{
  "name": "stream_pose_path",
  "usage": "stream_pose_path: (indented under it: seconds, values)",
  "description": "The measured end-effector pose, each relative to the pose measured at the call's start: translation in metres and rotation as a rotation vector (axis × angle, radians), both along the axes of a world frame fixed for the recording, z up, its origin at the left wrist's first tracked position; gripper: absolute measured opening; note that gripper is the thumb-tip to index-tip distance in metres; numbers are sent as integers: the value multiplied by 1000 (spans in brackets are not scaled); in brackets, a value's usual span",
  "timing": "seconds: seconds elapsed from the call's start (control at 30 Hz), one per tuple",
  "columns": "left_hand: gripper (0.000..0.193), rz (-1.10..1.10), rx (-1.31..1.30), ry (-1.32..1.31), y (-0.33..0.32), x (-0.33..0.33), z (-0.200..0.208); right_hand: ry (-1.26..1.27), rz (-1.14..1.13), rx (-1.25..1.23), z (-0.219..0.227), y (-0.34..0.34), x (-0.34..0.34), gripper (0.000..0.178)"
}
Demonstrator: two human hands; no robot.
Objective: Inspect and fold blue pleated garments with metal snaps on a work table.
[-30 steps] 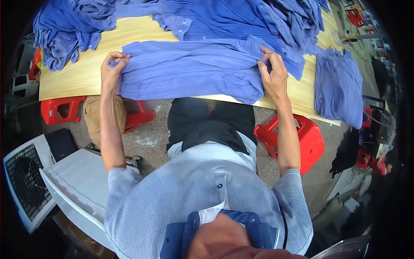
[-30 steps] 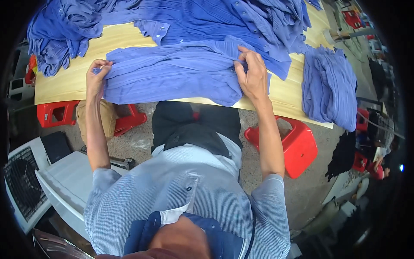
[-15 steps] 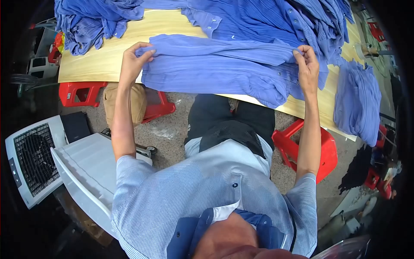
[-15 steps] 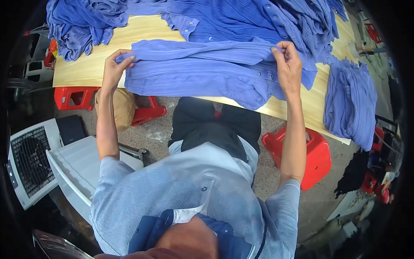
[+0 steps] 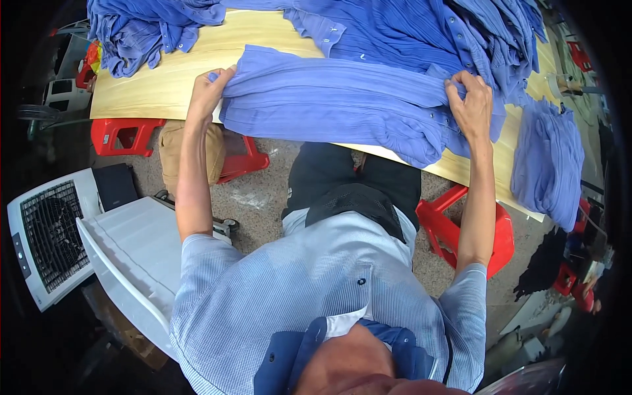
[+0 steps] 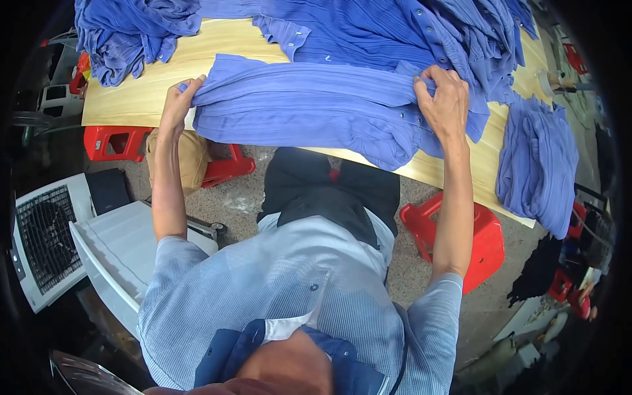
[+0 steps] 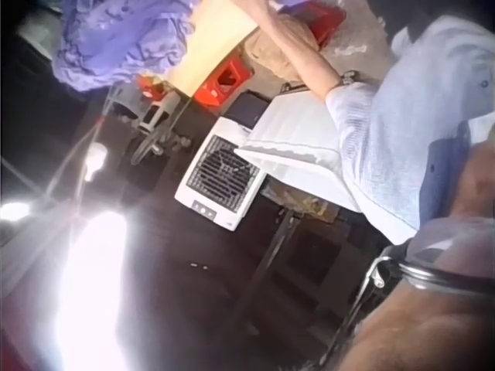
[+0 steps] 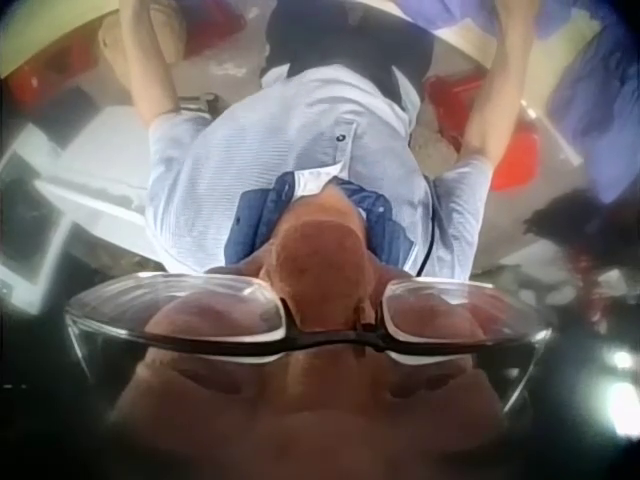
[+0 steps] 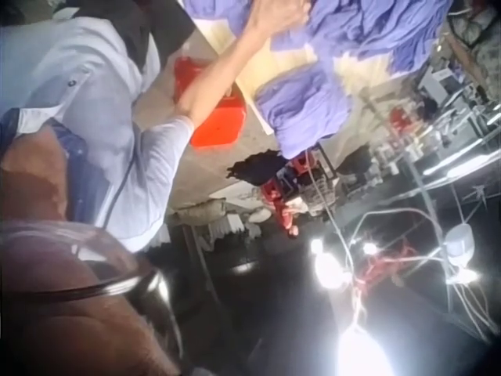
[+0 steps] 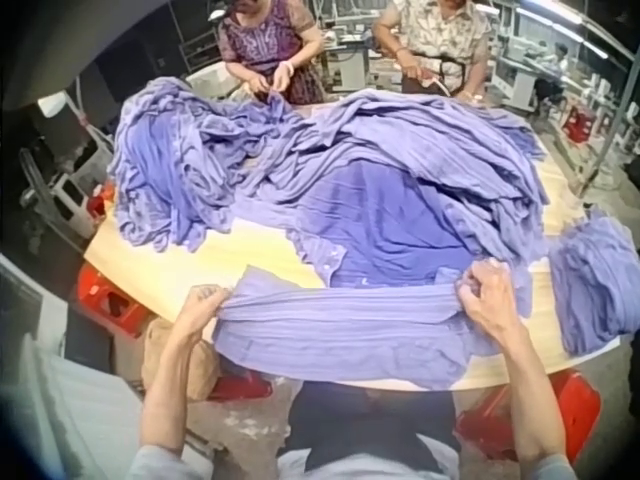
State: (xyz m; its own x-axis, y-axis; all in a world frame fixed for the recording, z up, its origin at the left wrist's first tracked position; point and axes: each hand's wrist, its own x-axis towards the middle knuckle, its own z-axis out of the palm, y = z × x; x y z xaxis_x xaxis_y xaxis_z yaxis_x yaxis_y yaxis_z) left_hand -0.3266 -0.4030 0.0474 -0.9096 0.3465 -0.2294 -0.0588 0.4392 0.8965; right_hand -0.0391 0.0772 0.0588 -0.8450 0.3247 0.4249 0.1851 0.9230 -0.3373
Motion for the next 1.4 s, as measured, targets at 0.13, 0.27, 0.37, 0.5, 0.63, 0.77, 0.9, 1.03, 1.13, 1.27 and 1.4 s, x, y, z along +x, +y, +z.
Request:
stream_pose_path:
  seconds: [0.13,0.27,0.37,0.5,0.63,0.77,0.9,1.03,1.13,1.27,1.4]
  values:
    - [39,-106,-257,68,17,4,24,-32,1,58,2,-1,8,13]
    - [62,-48,-664,857,22,17,-6,-15,-97,302,-2,-26,9,30]
    - [68,61,-587,849,14,24,-35,71,-49,278,-1,-81,3,41]
    - [62,64,-621,1000,36,48,-43,57,159,32,-8,-176,-26,67]
    - [54,78,-686,1031,49,61,-36,-89,153,-24,-41,-212,-49,87]
    - [50,134,-653,1129,49,73,-32,-109,174,4,-48,-212,-47,90]
    - [51,149,-734,954,44,74,-28,-102,201,14,-50,-212,-46,88]
    - [53,85,-725,912,43,63,-27,-135,102,58,-40,-221,-47,85]
    - [51,63,-404,594,19,50,-23,-40,98,-82,-41,-241,-55,89]
    - [31,100,170,108,0,52,-2,-11,148,-141,-60,-249,-58,94]
    - [26,129,390,-78,7,65,43,11,221,-310,-58,-258,-58,100]
